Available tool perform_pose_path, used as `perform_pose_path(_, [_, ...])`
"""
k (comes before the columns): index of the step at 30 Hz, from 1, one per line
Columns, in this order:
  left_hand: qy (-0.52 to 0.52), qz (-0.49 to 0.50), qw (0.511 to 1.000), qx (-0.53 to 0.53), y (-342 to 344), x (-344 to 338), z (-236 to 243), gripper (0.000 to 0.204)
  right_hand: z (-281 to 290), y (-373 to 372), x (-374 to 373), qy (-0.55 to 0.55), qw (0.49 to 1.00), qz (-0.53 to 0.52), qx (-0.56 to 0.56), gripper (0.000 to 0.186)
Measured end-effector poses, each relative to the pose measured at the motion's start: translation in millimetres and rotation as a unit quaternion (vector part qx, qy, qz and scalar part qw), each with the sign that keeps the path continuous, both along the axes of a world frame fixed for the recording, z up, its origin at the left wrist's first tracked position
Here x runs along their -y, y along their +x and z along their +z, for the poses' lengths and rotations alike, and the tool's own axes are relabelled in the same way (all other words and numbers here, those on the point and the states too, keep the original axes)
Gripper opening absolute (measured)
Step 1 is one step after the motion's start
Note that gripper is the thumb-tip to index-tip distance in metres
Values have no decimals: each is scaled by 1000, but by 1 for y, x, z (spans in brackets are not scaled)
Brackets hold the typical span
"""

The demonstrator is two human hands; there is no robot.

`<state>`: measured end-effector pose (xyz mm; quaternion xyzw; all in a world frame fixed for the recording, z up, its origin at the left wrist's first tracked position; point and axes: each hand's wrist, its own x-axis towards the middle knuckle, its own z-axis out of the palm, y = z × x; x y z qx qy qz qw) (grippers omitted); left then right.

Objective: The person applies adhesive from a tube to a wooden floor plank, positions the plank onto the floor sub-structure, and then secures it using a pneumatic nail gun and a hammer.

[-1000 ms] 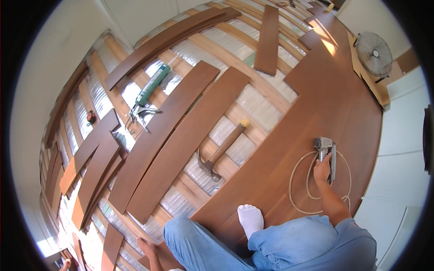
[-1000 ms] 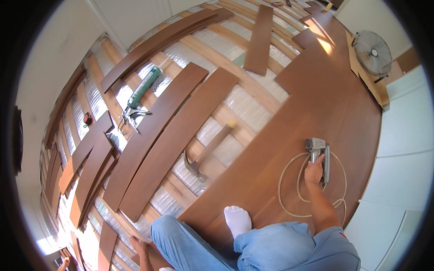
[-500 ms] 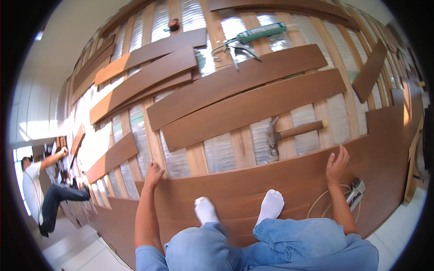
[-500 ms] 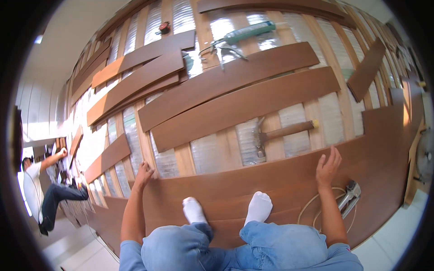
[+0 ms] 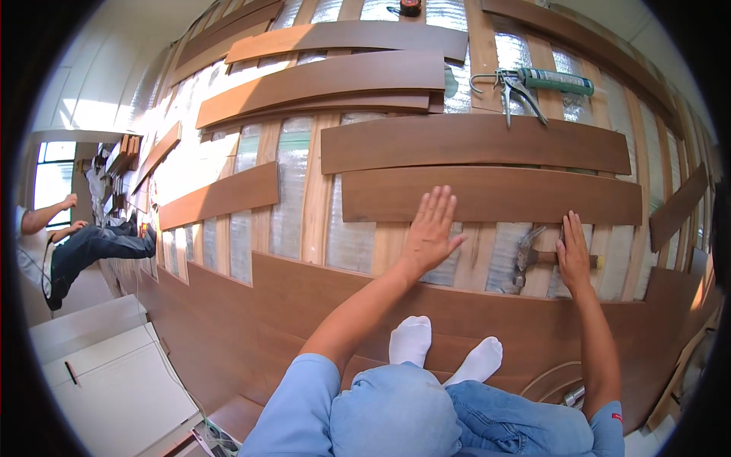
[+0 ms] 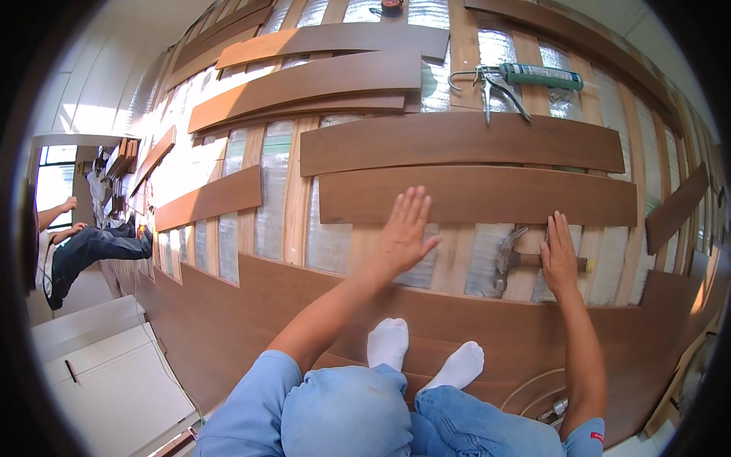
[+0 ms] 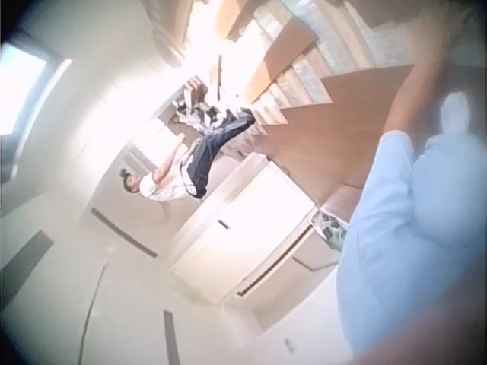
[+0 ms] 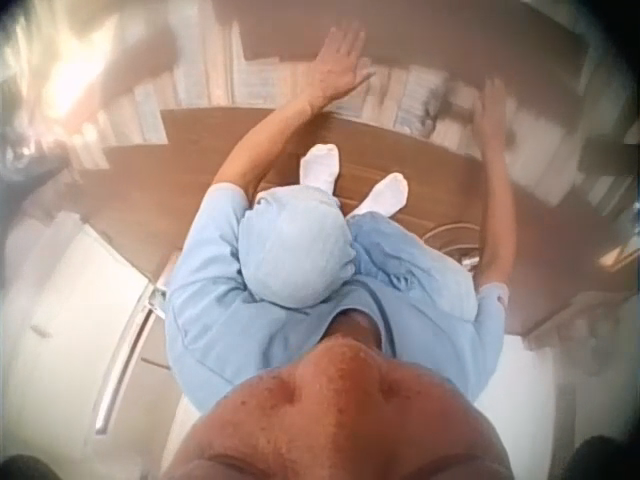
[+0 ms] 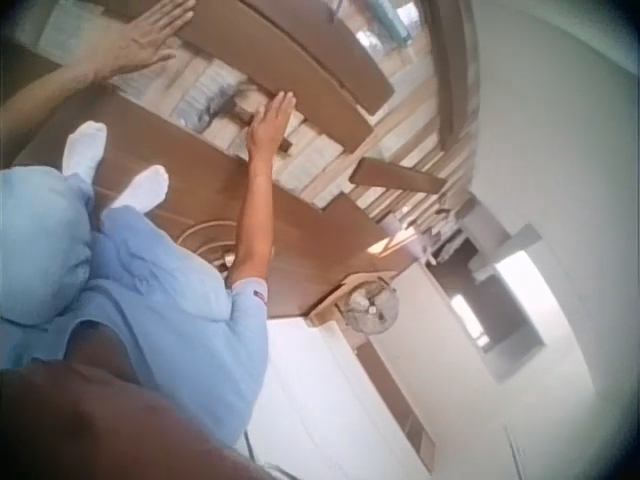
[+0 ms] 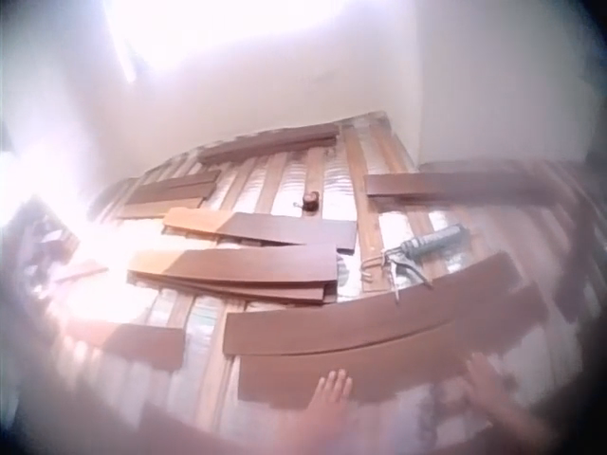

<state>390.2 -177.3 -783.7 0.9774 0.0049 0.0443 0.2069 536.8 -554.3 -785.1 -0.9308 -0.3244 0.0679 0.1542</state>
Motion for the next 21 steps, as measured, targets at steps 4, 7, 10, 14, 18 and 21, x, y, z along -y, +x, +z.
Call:
perform_pose_path(4, [-34, -58, 998, 12, 9, 8, -8, 82, 4, -31, 25, -16, 1000, -7, -22, 58])
perform_pose_path(7, [40, 121, 992, -6, -18, -48, -9, 78, 16, -47, 32, -50, 998, 16, -29, 59])
perform_pose_path(10, [105, 222, 969, -16, -48, -104, -16, 79, 21, -50, 31, -56, 998, 28, -12, 65])
perform_pose_path(14, [114, 346, 931, -11, -59, -148, -28, 76, 35, -44, 15, -68, 996, 38, 40, 58])
perform_pose_path(18, [86, 415, 904, -54, -55, -157, -44, 78, 63, -33, 7, -152, 984, 80, -45, 37])
perform_pose_path(21, [158, 367, 917, -6, -57, -154, -48, 71, 76, -40, 2, -177, 981, 61, -44, 39])
